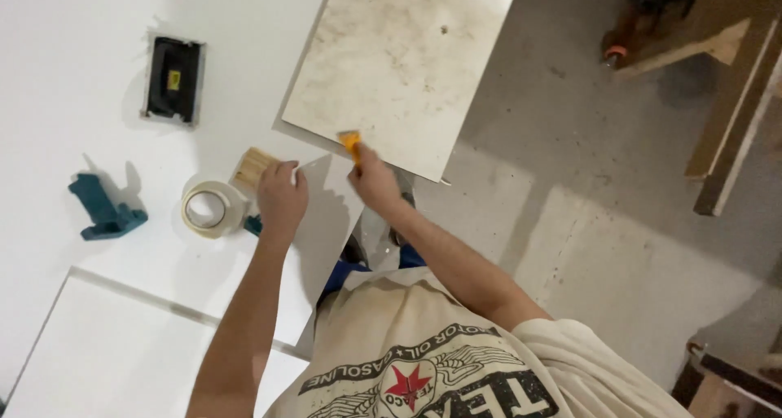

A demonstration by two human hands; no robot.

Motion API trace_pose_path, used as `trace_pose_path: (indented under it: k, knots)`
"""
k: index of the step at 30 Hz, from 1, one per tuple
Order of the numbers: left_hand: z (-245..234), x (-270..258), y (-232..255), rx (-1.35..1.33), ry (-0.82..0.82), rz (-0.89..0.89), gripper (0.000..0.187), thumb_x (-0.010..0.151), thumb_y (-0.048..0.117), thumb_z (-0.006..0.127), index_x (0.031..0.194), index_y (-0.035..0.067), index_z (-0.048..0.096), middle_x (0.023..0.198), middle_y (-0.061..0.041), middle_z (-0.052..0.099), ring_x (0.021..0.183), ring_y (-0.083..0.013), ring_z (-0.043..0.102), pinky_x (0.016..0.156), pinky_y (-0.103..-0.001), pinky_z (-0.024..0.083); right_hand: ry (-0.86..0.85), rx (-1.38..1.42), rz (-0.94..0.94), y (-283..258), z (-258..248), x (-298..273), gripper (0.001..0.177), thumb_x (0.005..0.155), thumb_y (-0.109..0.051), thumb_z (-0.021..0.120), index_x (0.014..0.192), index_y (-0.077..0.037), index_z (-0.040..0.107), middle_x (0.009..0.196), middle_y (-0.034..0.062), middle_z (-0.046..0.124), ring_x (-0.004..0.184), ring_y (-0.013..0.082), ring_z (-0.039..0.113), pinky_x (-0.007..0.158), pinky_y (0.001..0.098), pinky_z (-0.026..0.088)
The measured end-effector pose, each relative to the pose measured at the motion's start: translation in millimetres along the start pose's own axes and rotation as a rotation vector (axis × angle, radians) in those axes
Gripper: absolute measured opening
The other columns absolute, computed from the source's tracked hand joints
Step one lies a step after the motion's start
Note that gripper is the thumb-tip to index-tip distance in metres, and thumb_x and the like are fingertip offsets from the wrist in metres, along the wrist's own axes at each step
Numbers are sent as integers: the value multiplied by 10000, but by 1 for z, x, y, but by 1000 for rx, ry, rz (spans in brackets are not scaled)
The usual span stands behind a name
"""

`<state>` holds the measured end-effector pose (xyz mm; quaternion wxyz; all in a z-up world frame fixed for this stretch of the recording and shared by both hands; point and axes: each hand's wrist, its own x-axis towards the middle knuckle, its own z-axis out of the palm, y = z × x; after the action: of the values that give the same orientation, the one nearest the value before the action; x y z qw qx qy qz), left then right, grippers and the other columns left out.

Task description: The person scrapes a white board with a utility knife, then uses a sanding block on its edges. They move the board to another table, apply a wooden edge strip, and use an iron to press it down. The person then applies a white edge strip, irons it, and uses a wooden block and a clamp to secure the edge.

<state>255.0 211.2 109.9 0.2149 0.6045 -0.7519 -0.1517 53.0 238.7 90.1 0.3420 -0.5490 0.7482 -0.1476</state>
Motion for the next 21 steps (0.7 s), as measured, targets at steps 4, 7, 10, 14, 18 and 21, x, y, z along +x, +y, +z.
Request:
trace_pose_path:
  k: [4,7,10,14,18,21]
  knots:
    - [66,56,69,99,-292,155,377,918,190,697,1272,60,711,1352,-212,629,1242,-392,619,993,-500,531,307,-58,46,60,-72,52,476,948,-148,533,1414,-88,457,1155,266,566,852,565,681,774,639,606]
    - [79,97,118,144,-594,52,704,966,439,662,1551,91,481,1647,-258,311,1510,-474,290,1167,-658,321,358,-391,93,106,-79,113,433,981,-129,528,1408,-102,468,1058,119,543,781,369,749,684,440,660]
    - [98,118,131,234,-700,-74,920,830,360,828,1600,111,390,1673,-278,198,1506,-573,165,1074,-772,349,371,-341,121,115,-92,159,261,998,-136,471,1238,-82,558,977,134,584,797,418,750,671,485,636]
    - [107,113,131,215,-722,-129,1024,785,406,873,1615,89,365,1684,-292,171,1512,-588,105,1116,-803,223,324,-322,197,149,-111,234,227,1006,-205,431,1135,-105,589,993,175,645,914,449,742,760,549,619]
    - [118,114,127,260,-765,-135,994,861,494,781,1604,128,230,1689,-253,7,1502,-572,45,1132,-773,188,189,-271,219,144,-154,263,310,1044,-188,362,1238,-15,531,956,149,647,769,380,655,572,519,511]
    - [111,116,129,209,-784,-159,1055,791,420,862,1632,89,317,1707,-268,113,1519,-585,67,1122,-817,176,143,-342,255,134,-140,222,331,1003,-228,399,1227,-84,595,1082,206,661,1039,461,711,855,559,601]
